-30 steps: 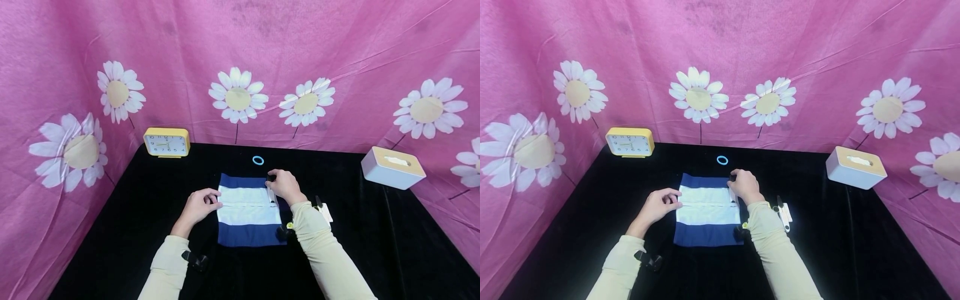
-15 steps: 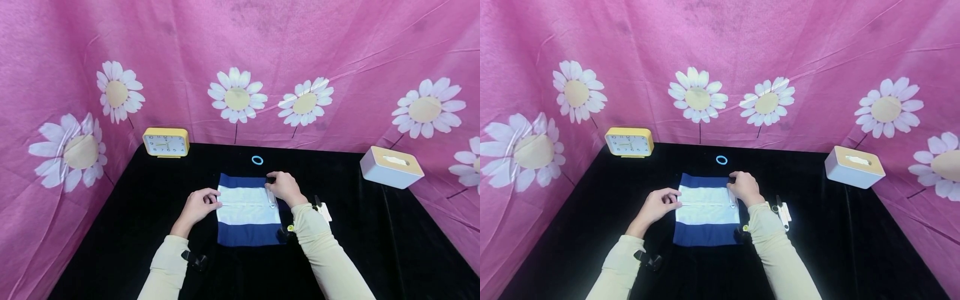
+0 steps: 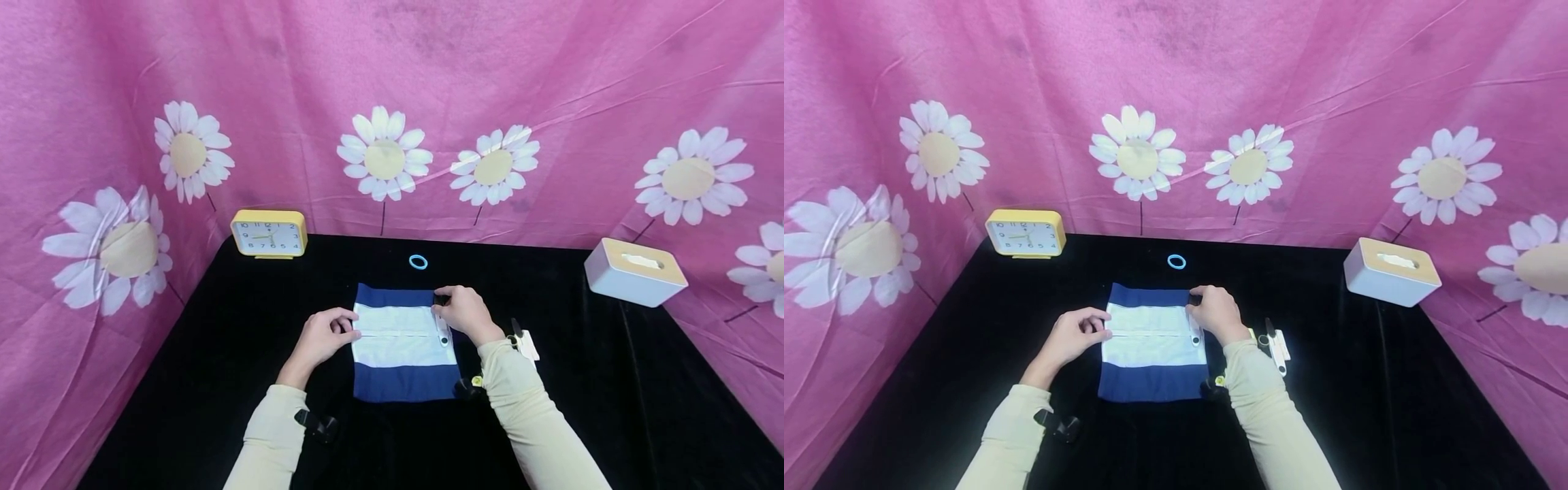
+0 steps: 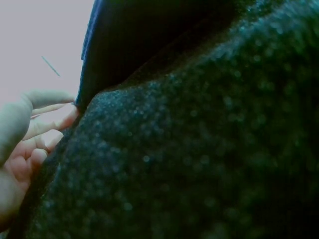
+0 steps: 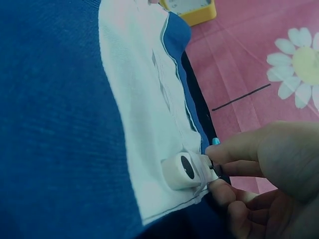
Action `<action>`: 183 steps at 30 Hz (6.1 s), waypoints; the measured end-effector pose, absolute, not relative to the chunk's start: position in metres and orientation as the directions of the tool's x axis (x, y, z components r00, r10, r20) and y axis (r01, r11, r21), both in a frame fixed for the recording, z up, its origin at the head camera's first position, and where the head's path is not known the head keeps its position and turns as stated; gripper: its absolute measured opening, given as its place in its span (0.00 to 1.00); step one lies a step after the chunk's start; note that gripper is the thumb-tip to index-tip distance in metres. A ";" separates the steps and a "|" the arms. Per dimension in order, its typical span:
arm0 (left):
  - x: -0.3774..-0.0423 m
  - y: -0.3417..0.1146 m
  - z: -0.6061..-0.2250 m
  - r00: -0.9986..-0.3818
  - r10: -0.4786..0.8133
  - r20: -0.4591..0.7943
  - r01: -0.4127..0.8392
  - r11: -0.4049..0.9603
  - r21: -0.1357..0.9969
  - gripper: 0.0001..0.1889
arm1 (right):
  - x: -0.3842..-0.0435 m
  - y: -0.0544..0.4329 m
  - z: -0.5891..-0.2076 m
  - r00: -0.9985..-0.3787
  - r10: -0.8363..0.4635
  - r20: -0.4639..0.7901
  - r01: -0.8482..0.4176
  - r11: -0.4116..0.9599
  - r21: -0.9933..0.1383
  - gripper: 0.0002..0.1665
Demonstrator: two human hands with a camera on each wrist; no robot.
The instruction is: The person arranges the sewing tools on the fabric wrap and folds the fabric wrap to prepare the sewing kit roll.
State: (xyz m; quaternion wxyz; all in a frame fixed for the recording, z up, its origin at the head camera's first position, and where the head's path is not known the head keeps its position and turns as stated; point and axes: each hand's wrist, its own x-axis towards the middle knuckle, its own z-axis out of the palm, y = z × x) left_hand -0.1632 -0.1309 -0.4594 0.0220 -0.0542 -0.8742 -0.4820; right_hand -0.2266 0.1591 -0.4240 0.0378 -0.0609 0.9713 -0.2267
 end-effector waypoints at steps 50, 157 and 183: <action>-0.161 -0.131 -0.457 -0.993 0.080 0.086 0.116 0.529 0.840 0.11 | -0.204 0.172 -0.425 -0.975 -0.219 0.019 -0.201 0.851 -0.486 0.21; -0.161 -0.125 -0.463 -0.992 0.087 0.095 0.127 0.544 0.829 0.11 | -0.194 0.190 -0.426 -0.971 -0.240 -0.006 -0.191 0.786 -0.589 0.10; -0.160 -0.130 -0.461 -0.992 0.093 0.086 0.123 0.555 0.823 0.12 | -0.167 0.319 -0.417 -0.989 0.144 -0.029 0.133 0.794 -0.593 0.21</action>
